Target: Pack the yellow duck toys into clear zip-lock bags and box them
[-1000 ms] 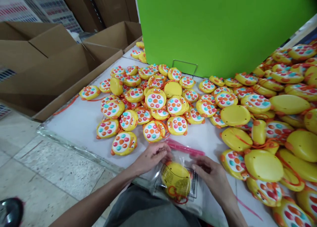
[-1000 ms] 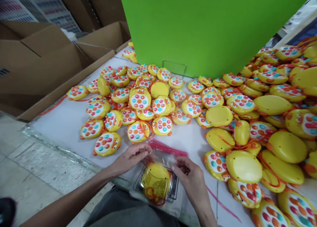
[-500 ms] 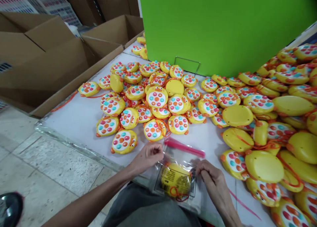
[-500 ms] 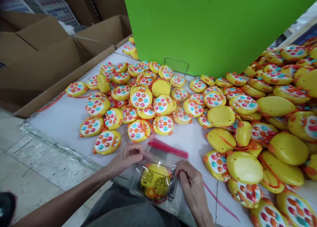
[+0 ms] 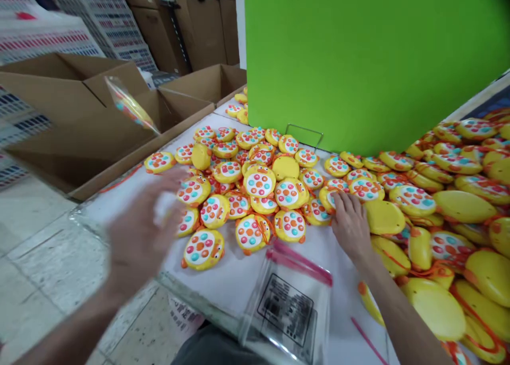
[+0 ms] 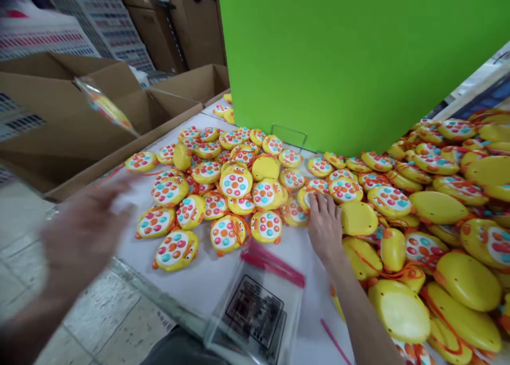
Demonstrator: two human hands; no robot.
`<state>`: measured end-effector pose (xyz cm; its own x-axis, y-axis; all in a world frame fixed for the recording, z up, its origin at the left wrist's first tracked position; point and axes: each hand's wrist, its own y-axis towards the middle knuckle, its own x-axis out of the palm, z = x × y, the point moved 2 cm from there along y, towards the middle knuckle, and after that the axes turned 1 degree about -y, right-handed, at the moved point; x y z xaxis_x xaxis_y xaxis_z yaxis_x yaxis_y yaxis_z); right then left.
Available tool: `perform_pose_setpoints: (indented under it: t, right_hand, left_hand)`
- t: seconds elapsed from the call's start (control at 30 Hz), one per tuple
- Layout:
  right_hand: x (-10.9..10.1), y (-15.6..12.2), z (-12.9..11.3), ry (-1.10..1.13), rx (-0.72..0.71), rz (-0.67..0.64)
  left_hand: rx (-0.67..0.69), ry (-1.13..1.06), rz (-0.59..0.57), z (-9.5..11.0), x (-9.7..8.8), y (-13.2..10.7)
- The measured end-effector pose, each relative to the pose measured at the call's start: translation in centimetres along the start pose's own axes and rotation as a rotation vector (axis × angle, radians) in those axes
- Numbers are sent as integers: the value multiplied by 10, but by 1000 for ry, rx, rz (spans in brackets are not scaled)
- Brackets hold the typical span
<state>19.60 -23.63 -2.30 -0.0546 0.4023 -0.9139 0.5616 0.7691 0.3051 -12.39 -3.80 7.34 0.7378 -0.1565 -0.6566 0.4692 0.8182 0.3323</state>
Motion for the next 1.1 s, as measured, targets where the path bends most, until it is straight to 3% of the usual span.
perform_pose_setpoints:
  t: [0.07, 0.1, 0.2, 0.3, 0.4, 0.47, 0.77, 0.97, 1.1]
  right_hand:
    - [-2, 11, -1, 49, 18, 21]
    - [-5, 12, -3, 82, 44, 40]
    - [-20, -2, -15, 197, 170, 102]
    - [-33, -34, -33, 583, 393, 106]
    - [-33, -70, -51, 1307, 747, 9]
    - [-31, -90, -60, 1546, 881, -62]
    - [-18, -148, -68, 1589, 1081, -122]
    - [-14, -165, -73, 1533, 1100, -131]
    - [-12, -170, -76, 1486, 1080, -161]
  left_hand:
    - [292, -107, -251, 18, 49, -42]
    - [432, -136, -446, 26, 76, -66]
    - [539, -83, -636, 36, 137, -122]
    - [604, 54, -702, 37, 167, -145]
    - [674, 112, -714, 35, 174, -147]
    - [701, 106, -741, 34, 173, -145]
    - [712, 103, -733, 33, 170, -138]
    - [723, 89, -816, 35, 158, -137]
    - [660, 130, -748, 31, 158, -135]
